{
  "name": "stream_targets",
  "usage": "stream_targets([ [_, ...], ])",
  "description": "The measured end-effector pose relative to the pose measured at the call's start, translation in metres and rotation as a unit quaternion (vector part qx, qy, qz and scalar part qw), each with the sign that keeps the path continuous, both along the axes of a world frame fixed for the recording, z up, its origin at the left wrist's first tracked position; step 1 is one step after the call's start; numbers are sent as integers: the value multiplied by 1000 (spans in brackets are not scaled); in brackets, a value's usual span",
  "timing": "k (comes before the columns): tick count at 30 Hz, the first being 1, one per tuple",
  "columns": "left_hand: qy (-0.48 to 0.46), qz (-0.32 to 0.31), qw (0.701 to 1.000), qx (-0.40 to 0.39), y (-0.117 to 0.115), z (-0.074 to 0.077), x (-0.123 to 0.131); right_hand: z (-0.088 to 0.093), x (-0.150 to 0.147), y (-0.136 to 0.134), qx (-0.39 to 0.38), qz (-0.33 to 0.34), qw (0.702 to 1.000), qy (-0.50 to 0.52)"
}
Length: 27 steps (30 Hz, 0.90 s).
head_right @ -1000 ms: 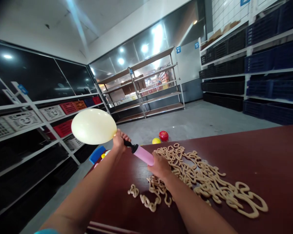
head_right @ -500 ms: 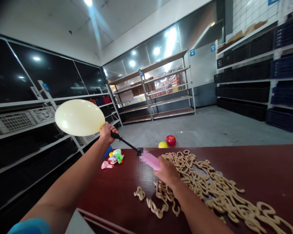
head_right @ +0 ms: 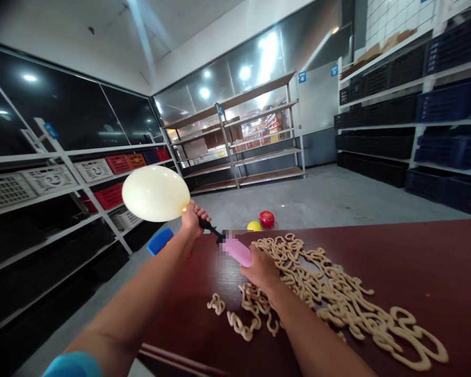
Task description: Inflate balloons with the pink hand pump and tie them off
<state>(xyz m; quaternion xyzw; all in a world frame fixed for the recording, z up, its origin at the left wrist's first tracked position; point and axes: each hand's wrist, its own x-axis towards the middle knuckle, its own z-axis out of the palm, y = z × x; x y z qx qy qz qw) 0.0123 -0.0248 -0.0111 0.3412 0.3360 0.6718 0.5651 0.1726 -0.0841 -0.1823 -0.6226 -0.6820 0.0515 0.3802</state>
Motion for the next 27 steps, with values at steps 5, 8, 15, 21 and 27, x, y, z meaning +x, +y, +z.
stream_targets([
  [5,-5,-9,1000,-16,-9,-20,12,4,-1,-2,9,6,1000,-3],
  [8,-12,5,1000,-16,-10,-16,0,7,-3,-4,12,11,1000,-23],
  [15,-3,49,998,32,-3,39,-58,7,-5,-4,10,24,999,-33],
  [21,5,61,997,46,4,66,-82,3,-5,-3,20,34,999,-24],
  [27,-14,44,999,23,8,27,-50,0,-3,-2,5,13,1000,-21],
])
